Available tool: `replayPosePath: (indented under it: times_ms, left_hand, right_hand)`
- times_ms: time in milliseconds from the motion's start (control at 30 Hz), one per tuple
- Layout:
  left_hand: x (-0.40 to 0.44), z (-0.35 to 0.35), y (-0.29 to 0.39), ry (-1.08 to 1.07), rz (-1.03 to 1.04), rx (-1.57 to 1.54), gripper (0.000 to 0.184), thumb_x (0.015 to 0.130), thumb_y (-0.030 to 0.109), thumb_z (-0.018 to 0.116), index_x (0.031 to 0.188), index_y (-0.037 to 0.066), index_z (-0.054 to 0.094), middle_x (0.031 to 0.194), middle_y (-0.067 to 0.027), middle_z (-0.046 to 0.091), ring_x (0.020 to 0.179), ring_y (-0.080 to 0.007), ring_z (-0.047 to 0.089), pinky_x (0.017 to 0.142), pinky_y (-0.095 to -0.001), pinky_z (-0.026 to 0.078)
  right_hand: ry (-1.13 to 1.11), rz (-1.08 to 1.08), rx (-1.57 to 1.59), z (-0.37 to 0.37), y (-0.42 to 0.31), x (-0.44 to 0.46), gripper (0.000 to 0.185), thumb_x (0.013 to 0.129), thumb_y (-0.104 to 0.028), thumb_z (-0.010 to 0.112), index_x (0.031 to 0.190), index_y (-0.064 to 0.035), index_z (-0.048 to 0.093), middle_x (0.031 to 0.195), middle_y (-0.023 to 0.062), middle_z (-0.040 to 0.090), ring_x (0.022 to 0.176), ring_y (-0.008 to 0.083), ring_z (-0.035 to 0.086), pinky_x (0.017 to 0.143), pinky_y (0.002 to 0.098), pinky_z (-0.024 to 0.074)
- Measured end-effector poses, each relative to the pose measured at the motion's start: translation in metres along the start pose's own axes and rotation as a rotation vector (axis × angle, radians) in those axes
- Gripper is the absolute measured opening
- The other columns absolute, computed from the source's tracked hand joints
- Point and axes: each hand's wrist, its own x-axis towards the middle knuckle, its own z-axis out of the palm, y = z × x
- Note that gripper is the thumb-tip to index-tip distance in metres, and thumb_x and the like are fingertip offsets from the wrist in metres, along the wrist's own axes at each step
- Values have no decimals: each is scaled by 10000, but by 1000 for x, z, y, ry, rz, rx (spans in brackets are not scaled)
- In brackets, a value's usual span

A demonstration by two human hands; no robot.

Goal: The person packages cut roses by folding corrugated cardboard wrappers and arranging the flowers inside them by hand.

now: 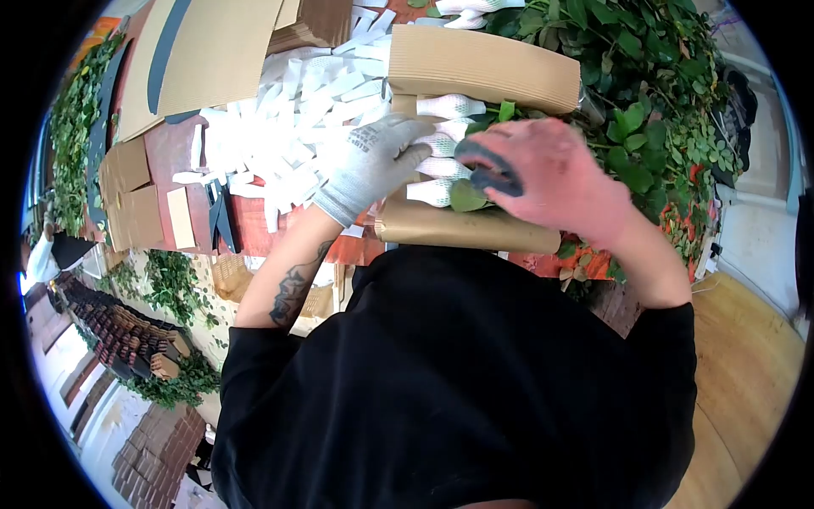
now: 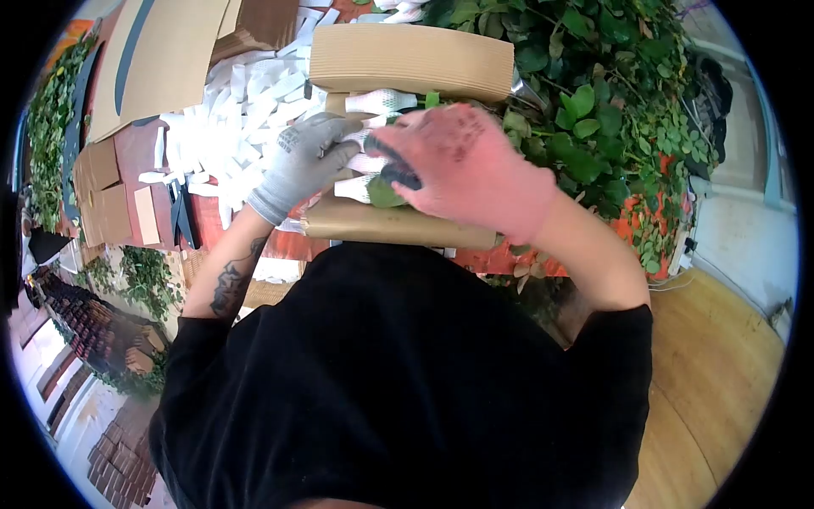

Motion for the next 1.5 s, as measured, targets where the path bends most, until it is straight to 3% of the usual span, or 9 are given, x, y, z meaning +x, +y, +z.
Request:
replayPosePath:
  times_ms: [67,367,567,733,767,1067,1267,1400,1500]
  left_hand:
    - [1,-2,-1,33,32,6,291,803,153,646,1079,61,637,808,-106,601,697,-243,568,653,-345,462]
    - [-10,-25,13,-242,71,92,206,796,261,646,939,114,672,839,-78,594,809,-271,598,723,-373,482]
    - [-5,-5,-4,-122,82,205,151,776,212,675,828,70,663,804,-90,612,743,-270,604,670,-365,482]
    - [-9,-26,16,-79,37,116,203,779,242,676,888,71,678,780,-100,610,731,-280,606,669,-357,480]
    - [-12,-32,23,-216,-29,159,216,781,252,676,900,72,680,785,-103,613,742,-281,609,677,-354,481]
    - [-17,-15,-13,-445,142,165,192,821,250,631,908,80,658,874,-83,630,799,-277,614,713,-377,485]
    - [-21,-31,-24,-516,267,91,150,806,176,622,847,31,629,817,-126,599,790,-294,608,684,-373,482]
    - [-40,-74,-43,-465,-94,310,159,811,159,611,895,24,622,824,-121,607,838,-305,598,751,-391,470]
    - [-38,-74,2,-245,23,334,185,792,169,621,918,34,620,867,-117,608,853,-304,596,771,-401,466]
  right_hand:
    - [-253,-47,-81,29,1,1,480,756,-336,654,1141,-72,544,901,72,602,883,240,597,808,354,455]
    - [-22,-196,-166,58,1,-16,369,742,-280,631,1064,-116,556,829,70,591,795,246,576,675,382,432]
    - [-469,131,122,53,2,1,254,759,-276,614,951,-118,560,803,77,606,803,280,594,689,405,469]
    - [-54,-96,-151,79,11,-17,304,777,-316,596,1010,-121,567,863,63,615,853,243,586,726,372,450]
    - [-371,9,-131,59,1,-4,360,787,-340,588,1081,-133,570,915,60,619,891,235,576,760,375,429]
    - [-34,-191,-82,84,17,-19,437,737,-249,593,1147,-101,553,920,83,614,879,256,570,786,390,433]
    - [-124,-126,58,83,18,-19,417,733,-187,574,1130,-68,529,928,109,601,882,276,572,782,380,447]
    - [-193,-34,28,87,17,-22,469,737,-212,615,1180,-91,522,1031,79,602,964,249,548,859,365,412]
    - [-62,-114,28,90,20,-23,414,729,-207,598,1125,-104,534,925,90,605,917,276,577,770,366,451]
